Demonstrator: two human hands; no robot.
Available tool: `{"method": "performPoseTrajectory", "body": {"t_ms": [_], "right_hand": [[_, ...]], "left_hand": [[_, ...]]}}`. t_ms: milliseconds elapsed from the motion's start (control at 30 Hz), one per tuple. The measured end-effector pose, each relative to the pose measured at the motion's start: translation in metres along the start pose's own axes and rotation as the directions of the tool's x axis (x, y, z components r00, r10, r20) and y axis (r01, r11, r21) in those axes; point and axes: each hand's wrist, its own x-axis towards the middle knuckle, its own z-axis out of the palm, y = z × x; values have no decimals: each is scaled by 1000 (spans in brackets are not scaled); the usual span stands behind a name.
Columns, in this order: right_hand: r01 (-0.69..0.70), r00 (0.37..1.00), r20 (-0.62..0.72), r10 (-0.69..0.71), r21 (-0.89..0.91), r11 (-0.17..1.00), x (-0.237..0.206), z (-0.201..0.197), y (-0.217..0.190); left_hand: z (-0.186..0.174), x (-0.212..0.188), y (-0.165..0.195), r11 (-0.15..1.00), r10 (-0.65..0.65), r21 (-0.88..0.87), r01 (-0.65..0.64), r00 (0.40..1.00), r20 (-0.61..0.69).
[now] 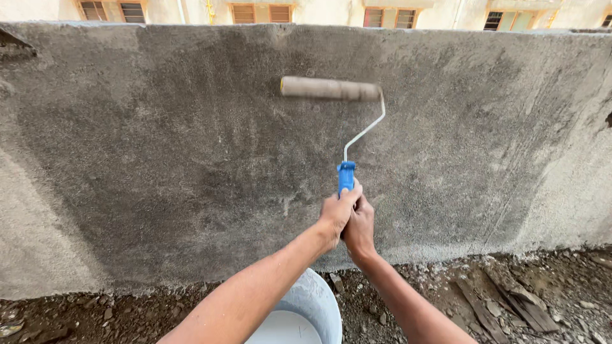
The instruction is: The person sits on a blue tarp on the ground and applies white paint to a concrete wall using a paint roller. They repeatedly dip the roller into a white bucket of paint and roll it onto the wall, working along the wall surface.
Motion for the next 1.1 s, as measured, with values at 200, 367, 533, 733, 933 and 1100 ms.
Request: {"method": "performPoseTrajectory", "body": {"t_ms": [200, 367, 533, 733, 933, 1100], "right_hand": [[-347, 937, 27, 349, -61, 936, -76, -22, 45], [-309, 940, 112, 323, -128, 942, -116, -31, 72], [-569, 818, 30, 575, -104, 815, -142, -31, 74], [-268, 961, 31, 275, -142, 953, -123, -12, 19], [30, 987, 158, -13, -109, 994, -71, 19, -45], [177, 971, 178, -161, -81, 981, -10, 69, -91]], "left_hand": [[-25, -24, -94, 947, -320, -39, 319, 946, -43], [-39, -40, -138, 904, -426, -80, 420, 901, -87], [-44, -66, -140, 843, -536, -119, 524, 839, -98], [-35, -72, -99, 929, -337, -202, 311, 935, -110], [-37, -42, -28, 970, -5, -242, -9, 998, -58], [-51, -19, 77, 955, 184, -220, -198, 980, -82]]}}
